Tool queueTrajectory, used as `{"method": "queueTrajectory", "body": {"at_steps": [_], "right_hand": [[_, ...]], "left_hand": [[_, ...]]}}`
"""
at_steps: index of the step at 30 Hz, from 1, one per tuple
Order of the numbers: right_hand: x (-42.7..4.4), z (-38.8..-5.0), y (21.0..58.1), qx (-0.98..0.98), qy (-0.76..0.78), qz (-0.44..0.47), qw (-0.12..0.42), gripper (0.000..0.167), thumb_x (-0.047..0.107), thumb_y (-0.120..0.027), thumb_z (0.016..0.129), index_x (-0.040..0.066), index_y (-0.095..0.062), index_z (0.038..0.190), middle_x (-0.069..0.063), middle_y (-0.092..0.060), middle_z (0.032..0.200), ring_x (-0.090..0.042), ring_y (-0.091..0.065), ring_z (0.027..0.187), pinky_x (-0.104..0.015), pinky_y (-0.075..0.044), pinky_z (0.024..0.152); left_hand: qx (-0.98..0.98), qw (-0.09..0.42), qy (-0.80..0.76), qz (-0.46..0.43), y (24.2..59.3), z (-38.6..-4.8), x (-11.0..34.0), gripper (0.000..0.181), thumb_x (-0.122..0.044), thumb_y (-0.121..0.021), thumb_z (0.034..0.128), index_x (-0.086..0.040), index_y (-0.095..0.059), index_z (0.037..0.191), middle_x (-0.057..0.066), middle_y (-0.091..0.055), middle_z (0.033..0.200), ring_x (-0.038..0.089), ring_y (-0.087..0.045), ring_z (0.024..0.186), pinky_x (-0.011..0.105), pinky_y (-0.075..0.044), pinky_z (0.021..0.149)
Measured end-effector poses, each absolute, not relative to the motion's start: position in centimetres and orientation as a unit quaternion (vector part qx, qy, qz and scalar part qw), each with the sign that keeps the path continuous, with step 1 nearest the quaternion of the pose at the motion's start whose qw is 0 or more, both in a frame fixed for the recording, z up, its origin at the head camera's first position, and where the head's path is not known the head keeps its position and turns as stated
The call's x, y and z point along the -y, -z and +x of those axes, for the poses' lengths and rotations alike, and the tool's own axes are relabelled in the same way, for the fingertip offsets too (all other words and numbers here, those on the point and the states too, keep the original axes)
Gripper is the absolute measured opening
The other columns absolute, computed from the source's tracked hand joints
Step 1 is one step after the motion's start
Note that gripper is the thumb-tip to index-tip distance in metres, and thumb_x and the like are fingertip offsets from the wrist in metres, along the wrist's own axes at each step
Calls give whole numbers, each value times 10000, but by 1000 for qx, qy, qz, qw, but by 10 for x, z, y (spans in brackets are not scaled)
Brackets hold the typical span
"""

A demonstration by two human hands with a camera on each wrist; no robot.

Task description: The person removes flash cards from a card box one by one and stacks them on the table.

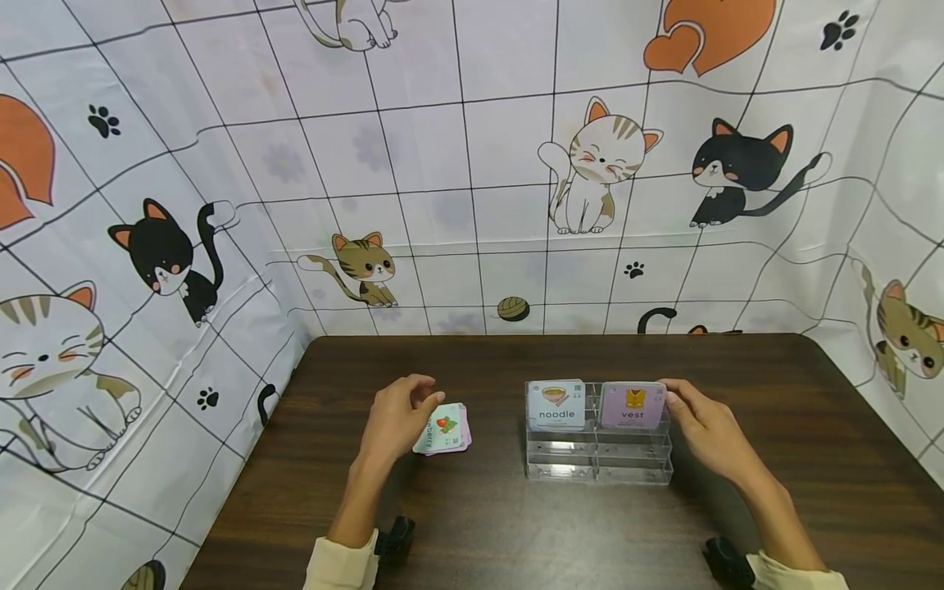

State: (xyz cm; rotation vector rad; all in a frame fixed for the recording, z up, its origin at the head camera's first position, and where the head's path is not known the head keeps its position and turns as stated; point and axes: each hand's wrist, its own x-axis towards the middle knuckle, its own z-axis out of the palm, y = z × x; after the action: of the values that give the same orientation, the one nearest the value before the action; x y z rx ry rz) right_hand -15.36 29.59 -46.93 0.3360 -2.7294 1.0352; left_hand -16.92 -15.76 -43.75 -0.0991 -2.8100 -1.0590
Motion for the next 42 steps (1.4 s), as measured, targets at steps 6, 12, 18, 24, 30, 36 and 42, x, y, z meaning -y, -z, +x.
{"method": "queueTrajectory", "body": {"at_steps": [6,12,18,24,30,36,42], "right_hand": [[-298,-154,470,925,-339,121,119,300,181,-491,1154,60,-632,1389,-156,-787,1103,-99,-683,980,-405,-570,775],[-299,-154,471,924,-340,125,124,287,180,-501,1151,71,-637,1378,-136,-787,1091,14,-633,957,-341,-554,759],[-299,-154,471,925,-338,122,119,295,184,-494,1154,70,-632,1388,-138,-784,1097,-19,-642,959,-365,-554,768],[-298,-155,470,925,-338,122,125,292,183,-498,1151,72,-637,1383,-135,-787,1087,-35,-648,957,-376,-552,769],[-299,-155,471,925,-337,120,128,290,182,-504,1149,70,-642,1379,-136,-787,1082,-37,-644,953,-384,-548,771],[-299,-155,471,925,-337,120,127,295,186,-506,1148,70,-640,1384,-135,-785,1080,-35,-639,944,-380,-545,771],[-298,-155,471,925,-340,119,120,303,188,-503,1150,72,-636,1396,-151,-785,1103,-56,-655,970,-407,-556,783]], "left_hand": [[926,85,363,-66,438,-168,154,325,-250,-771,1008,-79,-745,1284,71,-761,1101,201,-694,935,406,-568,816],[919,95,372,-91,435,-167,146,312,-248,-779,1001,-82,-750,1264,51,-753,1066,164,-668,899,347,-540,778],[914,94,383,-100,431,-165,136,301,-260,-785,997,-92,-758,1245,34,-752,1077,173,-694,929,365,-579,821],[910,93,389,-111,428,-164,129,308,-257,-781,1000,-74,-755,1247,39,-747,1065,192,-700,946,388,-598,853],[907,94,392,-123,430,-166,125,279,-247,-782,1000,-75,-761,1219,21,-736,1026,167,-690,916,336,-586,808],[905,86,396,-127,430,-167,118,275,-247,-781,1002,-78,-761,1218,19,-733,1036,169,-697,929,331,-583,801],[903,88,398,-136,430,-167,112,250,-238,-780,1003,-90,-764,1204,15,-732,1020,164,-699,922,309,-579,777]]}}
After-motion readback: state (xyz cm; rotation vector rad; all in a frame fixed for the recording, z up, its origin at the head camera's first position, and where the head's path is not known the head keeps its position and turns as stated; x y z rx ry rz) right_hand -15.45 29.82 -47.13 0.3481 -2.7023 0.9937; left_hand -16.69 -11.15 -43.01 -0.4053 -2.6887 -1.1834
